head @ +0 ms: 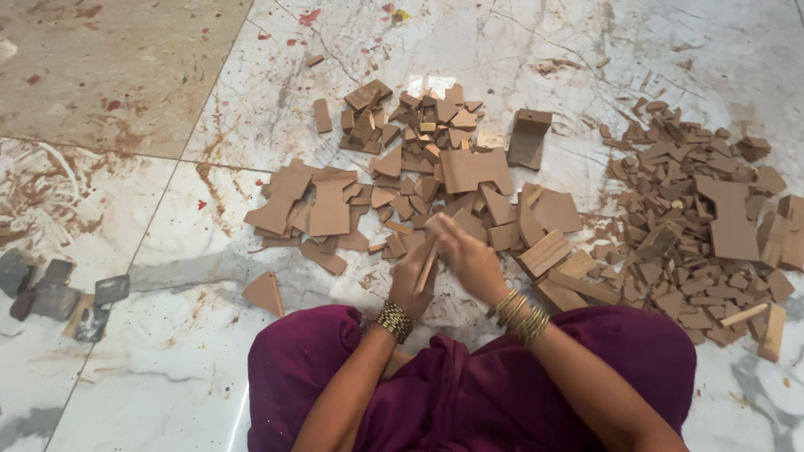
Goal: The person sits on the floor and repeatedly picks up small cardboard pieces from a pile. They rub the edges of each piece between their hands to smooth them, then place the piece back on the floor. The person continues this process with multiple pieces throughout the clip.
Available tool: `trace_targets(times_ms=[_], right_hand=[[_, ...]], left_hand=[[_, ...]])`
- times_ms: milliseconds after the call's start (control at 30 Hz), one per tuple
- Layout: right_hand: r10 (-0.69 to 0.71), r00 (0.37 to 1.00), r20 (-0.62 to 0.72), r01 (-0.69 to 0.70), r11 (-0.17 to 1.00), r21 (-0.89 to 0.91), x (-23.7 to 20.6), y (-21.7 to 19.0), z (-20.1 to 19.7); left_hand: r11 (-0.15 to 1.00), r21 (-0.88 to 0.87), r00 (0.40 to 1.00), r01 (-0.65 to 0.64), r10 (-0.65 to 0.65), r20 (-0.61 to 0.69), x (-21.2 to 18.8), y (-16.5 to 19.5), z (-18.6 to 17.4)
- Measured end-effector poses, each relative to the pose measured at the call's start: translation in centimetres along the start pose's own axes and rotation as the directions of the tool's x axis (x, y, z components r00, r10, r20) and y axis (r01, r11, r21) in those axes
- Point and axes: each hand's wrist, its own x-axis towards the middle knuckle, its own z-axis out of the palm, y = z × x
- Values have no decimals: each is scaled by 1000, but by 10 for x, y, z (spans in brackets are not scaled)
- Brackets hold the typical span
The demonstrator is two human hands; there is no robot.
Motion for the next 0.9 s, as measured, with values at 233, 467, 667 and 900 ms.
trace_targets(times_ms=[233, 467, 667, 900], right_hand=[[641, 690, 336, -608, 261, 750, 9, 45, -17], [374, 778, 504, -525, -53, 850, 10, 37, -34], [486, 823, 293, -307, -52, 950, 14, 53, -50], [556, 831, 3, -147, 215, 966, 21, 44, -55]], left_hand=[[769, -538, 924, 345, -380, 50, 5, -10, 16], [279, -950, 828, 137, -559, -44, 32, -27, 39], [921, -238, 948, 308, -276, 158, 9, -6, 24], [828, -306, 712, 470, -150, 686, -1, -1, -23]])
